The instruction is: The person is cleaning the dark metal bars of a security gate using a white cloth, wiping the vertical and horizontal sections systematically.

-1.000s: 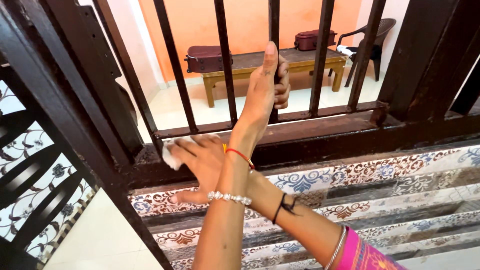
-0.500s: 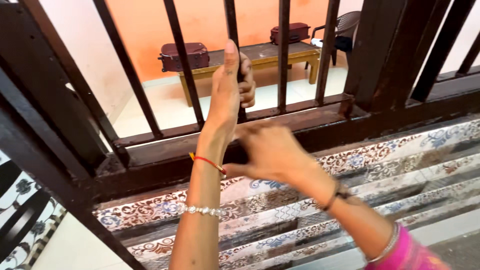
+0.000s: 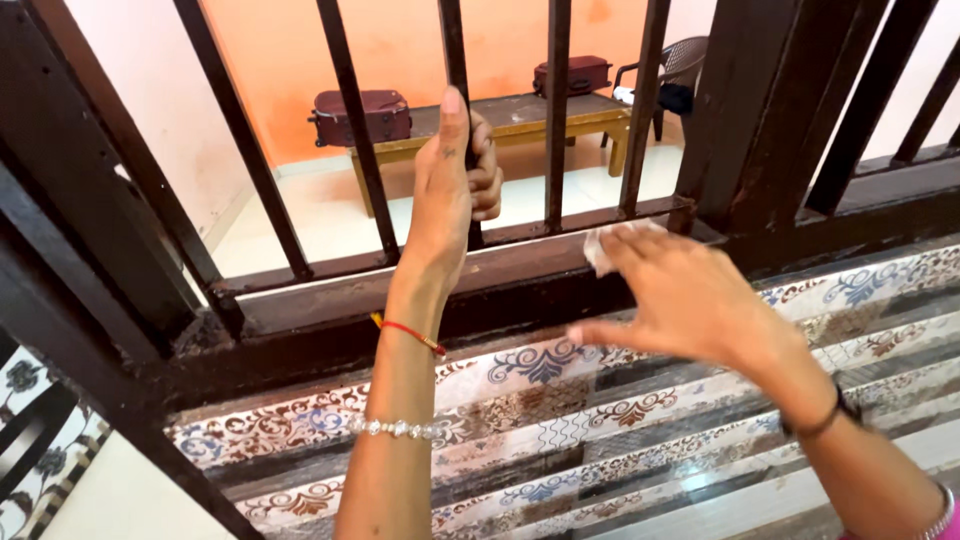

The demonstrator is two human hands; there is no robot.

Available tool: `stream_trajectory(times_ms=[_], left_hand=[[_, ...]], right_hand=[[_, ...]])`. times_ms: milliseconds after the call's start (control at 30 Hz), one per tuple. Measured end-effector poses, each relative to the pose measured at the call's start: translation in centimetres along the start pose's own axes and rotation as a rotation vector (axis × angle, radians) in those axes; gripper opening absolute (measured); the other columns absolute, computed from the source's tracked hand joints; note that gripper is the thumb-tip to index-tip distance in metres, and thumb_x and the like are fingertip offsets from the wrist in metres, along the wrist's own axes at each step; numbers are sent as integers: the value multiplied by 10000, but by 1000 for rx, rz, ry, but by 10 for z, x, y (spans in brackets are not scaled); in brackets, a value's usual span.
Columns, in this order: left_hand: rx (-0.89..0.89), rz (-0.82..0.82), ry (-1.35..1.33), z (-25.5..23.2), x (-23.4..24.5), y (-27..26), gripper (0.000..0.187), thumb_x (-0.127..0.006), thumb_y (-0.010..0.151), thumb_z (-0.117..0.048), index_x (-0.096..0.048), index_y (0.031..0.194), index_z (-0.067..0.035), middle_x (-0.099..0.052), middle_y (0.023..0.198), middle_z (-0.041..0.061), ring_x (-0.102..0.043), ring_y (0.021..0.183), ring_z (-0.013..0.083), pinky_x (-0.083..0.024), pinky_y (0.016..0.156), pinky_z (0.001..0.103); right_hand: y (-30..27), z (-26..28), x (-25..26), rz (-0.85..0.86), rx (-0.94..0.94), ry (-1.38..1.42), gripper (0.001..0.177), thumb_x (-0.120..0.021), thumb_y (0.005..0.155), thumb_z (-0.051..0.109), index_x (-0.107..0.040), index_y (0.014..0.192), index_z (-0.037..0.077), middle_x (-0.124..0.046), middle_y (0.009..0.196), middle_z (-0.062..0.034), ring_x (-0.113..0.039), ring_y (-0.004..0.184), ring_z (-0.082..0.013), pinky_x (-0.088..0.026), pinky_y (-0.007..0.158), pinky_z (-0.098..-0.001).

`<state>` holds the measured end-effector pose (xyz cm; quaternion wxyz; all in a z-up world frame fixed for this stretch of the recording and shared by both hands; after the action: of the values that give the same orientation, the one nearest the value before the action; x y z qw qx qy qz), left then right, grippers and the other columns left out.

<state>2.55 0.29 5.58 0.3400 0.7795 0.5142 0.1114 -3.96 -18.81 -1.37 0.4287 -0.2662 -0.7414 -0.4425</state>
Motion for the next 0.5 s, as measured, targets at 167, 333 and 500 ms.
stream_trajectory(times_ms=[167, 333, 500], left_hand=[[-36, -36, 28, 2, 2, 3, 609, -422, 962, -728, -379, 807, -140, -250, 623, -76, -230, 484, 59, -175, 415, 263], [-38, -52, 30, 0, 1, 2, 597, -417, 943, -724, -400, 813, -141, -265, 617, -72, -239, 480, 62, -185, 412, 269], [-32, -32, 13, 3, 3, 3, 596, -409, 971, -710, -403, 818, -134, -264, 632, -70, -247, 495, 64, -193, 430, 271]], right_hand=[[16, -6, -11, 106, -69, 35, 1238, -477, 726, 919, -422, 1446, -86, -465, 1462, -315, -410, 1407, -434, -334, 1176, -479], [-10, 17, 7, -76, 149, 62, 1235, -530, 764, 892, -405, 1466, -116, -425, 1474, -376, -343, 1391, -527, -275, 1121, -554], [28, 11, -11, 241, -13, 102, 1222, -523, 728, 898, -351, 1499, -35, -402, 1522, -289, -354, 1454, -444, -309, 1189, -514]])
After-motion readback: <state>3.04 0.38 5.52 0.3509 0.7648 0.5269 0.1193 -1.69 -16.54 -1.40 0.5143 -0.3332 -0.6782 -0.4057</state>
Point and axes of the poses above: each hand's wrist, its own y-axis towards the middle knuckle, its own x-axis out of the back of the hand, z = x × y, the point moved 7 cm from there along y, towards the middle knuckle
